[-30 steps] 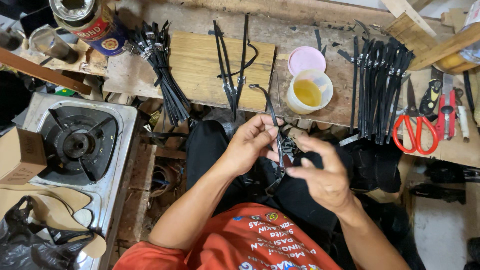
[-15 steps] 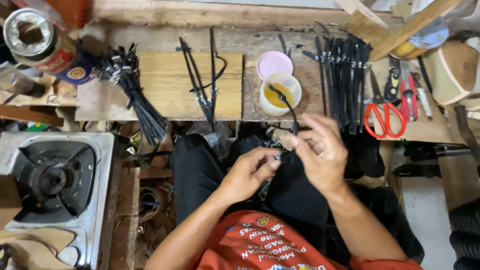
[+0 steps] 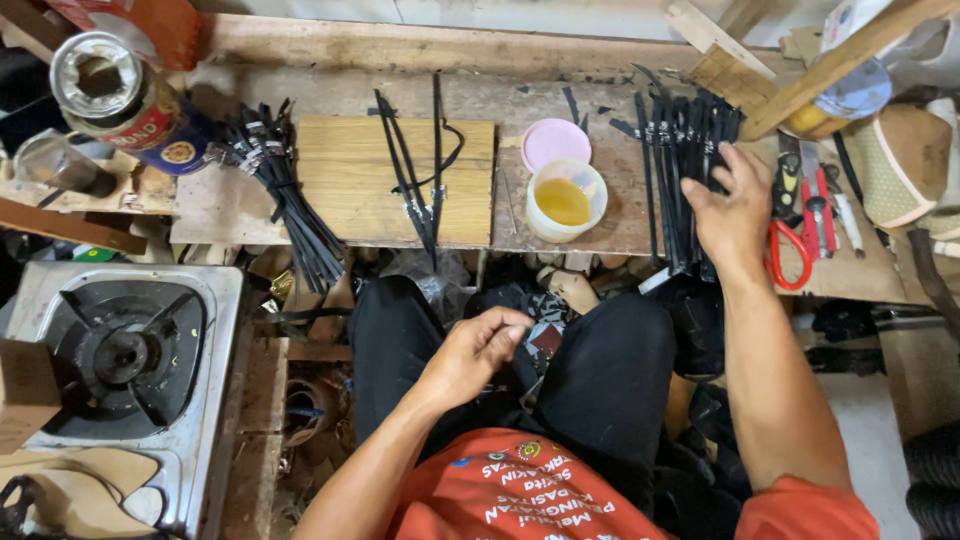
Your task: The person repeatedly picks up black cable ties and metal connectors, inserts the connector onto the tie, and places the finished assembly on the table. The process is repeated multiple times with consistent hand motions.
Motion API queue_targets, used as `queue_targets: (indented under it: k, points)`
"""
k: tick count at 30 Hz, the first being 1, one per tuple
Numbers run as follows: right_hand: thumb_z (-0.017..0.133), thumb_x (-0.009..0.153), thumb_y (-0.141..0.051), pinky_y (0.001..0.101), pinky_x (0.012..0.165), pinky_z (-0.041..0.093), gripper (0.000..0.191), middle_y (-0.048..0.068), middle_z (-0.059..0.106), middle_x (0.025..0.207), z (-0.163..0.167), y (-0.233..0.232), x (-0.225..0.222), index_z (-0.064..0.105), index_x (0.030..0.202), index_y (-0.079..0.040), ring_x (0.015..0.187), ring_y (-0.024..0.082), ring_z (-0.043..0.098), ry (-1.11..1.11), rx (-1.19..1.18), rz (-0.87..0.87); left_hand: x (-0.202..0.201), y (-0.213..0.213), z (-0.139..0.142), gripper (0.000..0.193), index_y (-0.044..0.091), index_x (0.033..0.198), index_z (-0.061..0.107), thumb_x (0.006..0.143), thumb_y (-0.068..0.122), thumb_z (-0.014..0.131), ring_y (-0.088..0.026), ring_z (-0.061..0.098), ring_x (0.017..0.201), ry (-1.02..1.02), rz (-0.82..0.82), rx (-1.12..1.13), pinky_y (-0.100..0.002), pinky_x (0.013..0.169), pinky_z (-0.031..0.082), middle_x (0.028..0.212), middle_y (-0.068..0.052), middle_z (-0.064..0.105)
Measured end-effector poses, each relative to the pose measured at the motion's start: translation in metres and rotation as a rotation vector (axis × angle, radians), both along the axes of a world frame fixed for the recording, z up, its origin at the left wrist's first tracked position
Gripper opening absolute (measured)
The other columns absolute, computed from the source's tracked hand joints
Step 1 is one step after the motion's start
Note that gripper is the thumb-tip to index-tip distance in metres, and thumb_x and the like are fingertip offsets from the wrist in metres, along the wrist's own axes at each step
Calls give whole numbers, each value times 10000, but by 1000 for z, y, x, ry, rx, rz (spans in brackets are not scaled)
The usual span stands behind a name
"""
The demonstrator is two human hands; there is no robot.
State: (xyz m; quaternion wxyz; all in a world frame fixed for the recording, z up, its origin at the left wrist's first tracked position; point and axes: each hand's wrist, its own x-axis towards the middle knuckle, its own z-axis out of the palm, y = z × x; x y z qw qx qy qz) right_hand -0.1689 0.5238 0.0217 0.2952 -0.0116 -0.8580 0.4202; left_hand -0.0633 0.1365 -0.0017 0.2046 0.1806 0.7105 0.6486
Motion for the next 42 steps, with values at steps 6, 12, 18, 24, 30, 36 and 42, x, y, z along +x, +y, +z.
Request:
queue_targets:
  k: [6,12,18,24,30,36,42]
  points:
    - [766,980,13,388,1050,556,556,171,492,1550,-8,-24,42,554,1494,35,1341,302,610,-30,90,-21,-25,-27,4,287,5,1173,706,1002,232,662,-57,545,740,-25,252,-12,-265,654,491,811,7,652]
    - [728,981,3,341,1035,560,385,150,577,1461,5,-73,80,635,1353,37,1249,238,651,-42,22,49,-81,-57,27,330,13,1148,720,965,286,701,-210,701,780,412,512,-235,-340,715,546,956,-120,741]
    - [714,958,14,328,1009,558,351,159,628,1379,3,-102,107,666,1306,33,1186,215,661,-70,-6,107,-139,-56,35,277,48,989,745,898,309,750,-339,703,845,557,497,-670,-464,740,548,996,-164,713]
    - [709,943,18,308,962,572,301,148,662,1307,-1,-116,121,672,1240,45,1127,206,689,-98,-18,160,-173,-44,19,327,42,931,752,854,358,782,-391,706,857,472,469,-882,-503,757,550,936,-201,726]
    - [697,947,31,303,948,573,311,152,661,1285,3,-112,132,668,1256,48,1105,202,693,-93,-44,135,-184,-59,10,225,35,852,733,877,252,785,-271,703,754,426,511,-558,-402,733,549,804,-160,735]
    - [687,941,37,294,928,581,316,141,662,1276,10,-134,131,671,1257,34,1100,193,694,-110,-136,209,-134,-45,15,143,70,899,623,942,124,749,-73,599,712,45,454,361,-227,656,506,815,7,689]
    - [647,985,34,282,914,583,494,146,674,1279,21,-182,126,513,1461,27,1119,188,703,-142,-416,402,-35,14,13,237,76,938,546,916,47,780,-64,573,824,90,406,492,-244,764,509,894,20,626]
